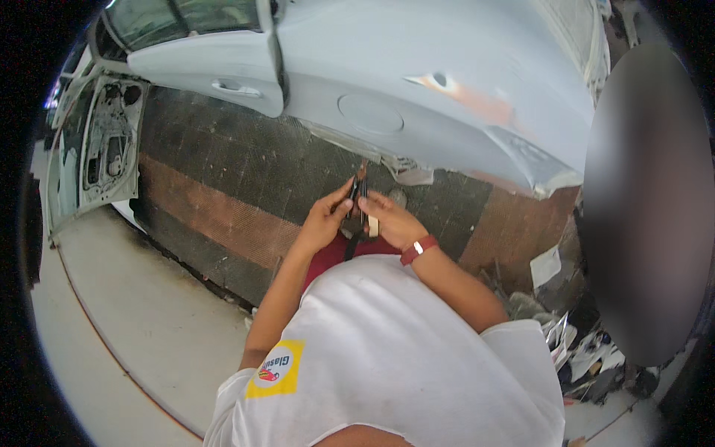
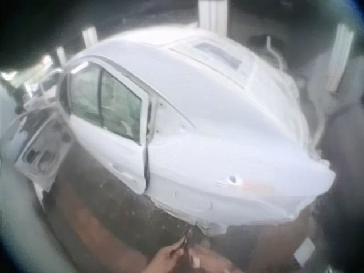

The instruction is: The person sits on the floor and applies masking tape around the fuel filler opening of a white car. They use newspaper to cover the lower bumper area and repeatedly tear and smooth tape strips to seal the fuel cap area.

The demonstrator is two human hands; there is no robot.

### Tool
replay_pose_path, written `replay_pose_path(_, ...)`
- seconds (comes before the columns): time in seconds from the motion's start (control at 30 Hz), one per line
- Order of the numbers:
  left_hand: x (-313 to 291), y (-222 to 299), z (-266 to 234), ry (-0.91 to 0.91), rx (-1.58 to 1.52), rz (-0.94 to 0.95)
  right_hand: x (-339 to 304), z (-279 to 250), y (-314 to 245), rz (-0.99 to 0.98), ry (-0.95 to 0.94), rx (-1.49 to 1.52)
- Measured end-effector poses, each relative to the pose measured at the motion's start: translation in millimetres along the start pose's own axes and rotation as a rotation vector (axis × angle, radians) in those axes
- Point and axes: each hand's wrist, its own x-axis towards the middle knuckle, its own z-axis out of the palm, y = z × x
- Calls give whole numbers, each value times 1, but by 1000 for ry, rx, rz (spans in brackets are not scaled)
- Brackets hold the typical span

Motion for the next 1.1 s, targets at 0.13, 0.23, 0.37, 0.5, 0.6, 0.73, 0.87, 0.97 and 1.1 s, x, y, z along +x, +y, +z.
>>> replay_pose_path(0.13,21,-19,3,58,-81,-92,22,-3,-5,-166,184,15)
replay_pose_path(0.23,33,-48,-20,45,1,-225,37,3,-10,-243,369,23)
replay_pose_path(0.37,36,-119,-82,45,403,-319,56,9,-20,-287,489,22)
replay_pose_path(0.5,12,-213,-170,0,584,-482,73,14,-22,-362,566,59)
replay_pose_path(0.6,-19,-266,-236,74,516,-740,86,21,-22,-390,607,71)
replay_pose_path(0.73,-51,-285,-298,129,428,-807,99,28,-23,-410,705,132)
replay_pose_path(0.87,-58,-270,-326,145,430,-804,108,32,-25,-451,753,144)
replay_pose_path(0.97,-45,-254,-328,186,315,-809,114,32,-27,-461,788,170)
replay_pose_path(1.1,-17,-229,-319,100,365,-698,119,33,-31,-460,828,202)
